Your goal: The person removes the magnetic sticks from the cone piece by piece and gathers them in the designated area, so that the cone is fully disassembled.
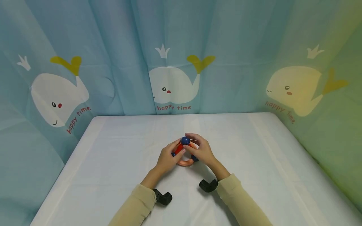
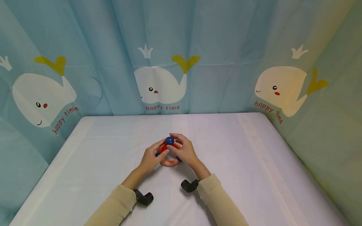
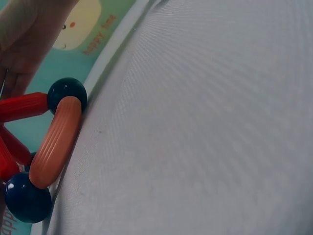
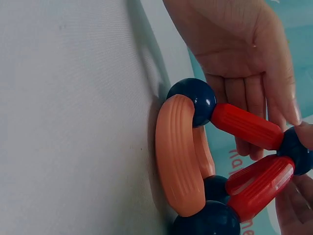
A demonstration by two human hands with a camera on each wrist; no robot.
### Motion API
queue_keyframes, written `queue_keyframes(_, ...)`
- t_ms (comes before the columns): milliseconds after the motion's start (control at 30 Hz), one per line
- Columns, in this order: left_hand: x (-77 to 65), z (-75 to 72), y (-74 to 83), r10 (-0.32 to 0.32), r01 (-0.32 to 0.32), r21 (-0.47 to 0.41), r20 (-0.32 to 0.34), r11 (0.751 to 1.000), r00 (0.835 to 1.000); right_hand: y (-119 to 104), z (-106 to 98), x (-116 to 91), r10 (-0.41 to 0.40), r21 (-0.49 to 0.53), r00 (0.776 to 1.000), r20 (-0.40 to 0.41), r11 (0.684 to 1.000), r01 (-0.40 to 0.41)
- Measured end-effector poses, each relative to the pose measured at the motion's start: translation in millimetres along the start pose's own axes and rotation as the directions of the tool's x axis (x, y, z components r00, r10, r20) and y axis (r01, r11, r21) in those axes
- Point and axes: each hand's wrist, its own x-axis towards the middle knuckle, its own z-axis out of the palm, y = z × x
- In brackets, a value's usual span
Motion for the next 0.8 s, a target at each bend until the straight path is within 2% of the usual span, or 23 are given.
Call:
queue_keyframes(400,3.1,3.4,-2.3,0.011,-0.001,0.099,-0.100,0.995,0.995,1.6,-0.7,2.4,0.040,0.019,0.999,0.030,0.999,-0.041)
queue_keyframes(567,4.4,2.6,-0.4,0.032,-0.020,0.131,-0.092,0.991,0.995,-0.2,-1.7,3.1,0.023,0.013,0.999,0.038,1.000,-0.023)
queue_keyframes(800,3.4,2.0,-1.5,0.046,-0.034,0.129,-0.091,0.991,0.995,-3.4,-1.4,2.7,0.035,-0.006,0.998,0.044,0.999,-0.034)
